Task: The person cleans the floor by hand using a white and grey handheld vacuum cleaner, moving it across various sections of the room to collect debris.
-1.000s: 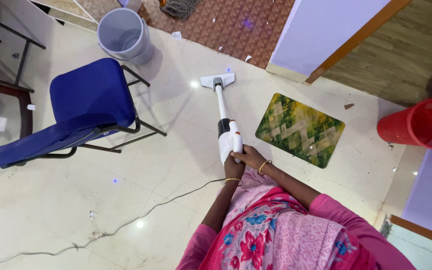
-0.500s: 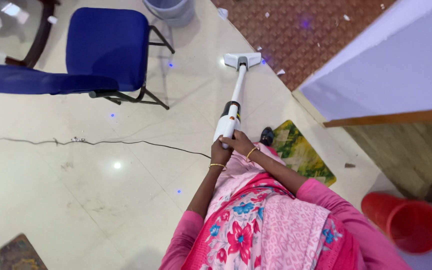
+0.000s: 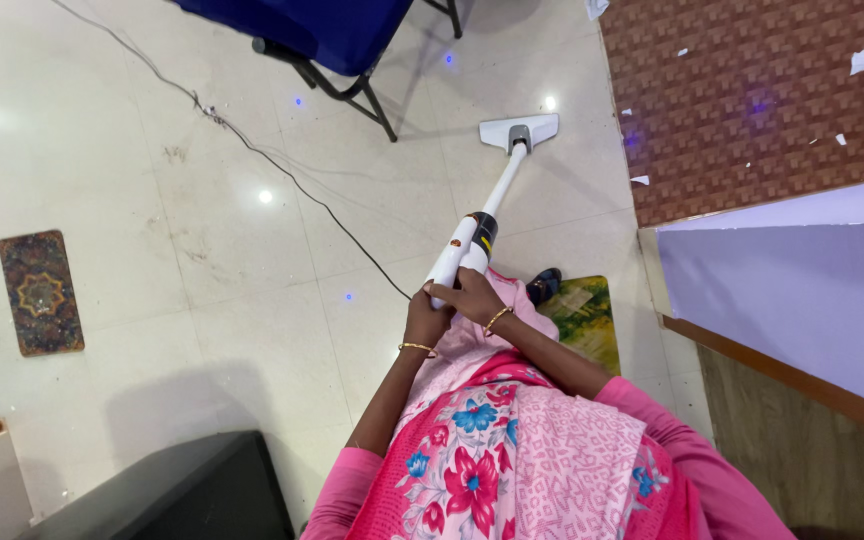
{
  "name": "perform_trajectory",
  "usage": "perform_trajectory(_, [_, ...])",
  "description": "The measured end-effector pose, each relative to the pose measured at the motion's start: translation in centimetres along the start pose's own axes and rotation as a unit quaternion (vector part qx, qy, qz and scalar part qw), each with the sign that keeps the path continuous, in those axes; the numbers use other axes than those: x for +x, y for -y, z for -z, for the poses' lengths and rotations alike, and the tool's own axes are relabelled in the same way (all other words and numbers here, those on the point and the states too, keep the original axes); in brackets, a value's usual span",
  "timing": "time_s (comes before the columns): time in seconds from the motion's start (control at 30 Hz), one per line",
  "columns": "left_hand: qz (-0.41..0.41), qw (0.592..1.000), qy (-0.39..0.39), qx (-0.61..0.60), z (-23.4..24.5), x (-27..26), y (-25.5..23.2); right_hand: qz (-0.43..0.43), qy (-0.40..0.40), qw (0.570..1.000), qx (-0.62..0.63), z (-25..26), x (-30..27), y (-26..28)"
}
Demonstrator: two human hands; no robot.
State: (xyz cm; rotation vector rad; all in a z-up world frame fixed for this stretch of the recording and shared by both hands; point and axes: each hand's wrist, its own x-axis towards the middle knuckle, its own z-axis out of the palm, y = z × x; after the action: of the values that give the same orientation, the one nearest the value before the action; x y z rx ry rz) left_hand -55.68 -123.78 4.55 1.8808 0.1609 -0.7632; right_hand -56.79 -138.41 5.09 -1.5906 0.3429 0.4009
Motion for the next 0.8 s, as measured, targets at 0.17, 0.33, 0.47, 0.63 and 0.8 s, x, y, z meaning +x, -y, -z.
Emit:
perform_trajectory(0.17, [-0.036,0.998,-0.035,0.027,1.5,-4.1,-1.4,0.015,0.004,1.0,-0.007,-2.1,-2.3,1.3])
perform_trajectory(0.33, [-0.047,0.999,-0.023,-0.004,6.4,-8.1,-0.8,0.016,-0.014,0.998,0.06,-8.1,-4.9,2.8])
perform_trajectory(0.47, [-0.12,0.992,-0.02,-0.023,11.3,-12.1,1.5,0.007,-0.058,0.998,0.033,-14.4,-7.9,4.6])
perform_trajectory(0.63, [-0.14,0.986,-0.047,-0.076,15.8,-17.3,1.5,0.037,-0.062,0.996,0.045,-20.0,-11.4,8.3])
perform_trajectory(0.8, [-0.114,0.988,-0.097,-0.048,18.1,-21.3,1.3,0.046,-0.032,0.998,0.031,-22.9,-13.1,9.8])
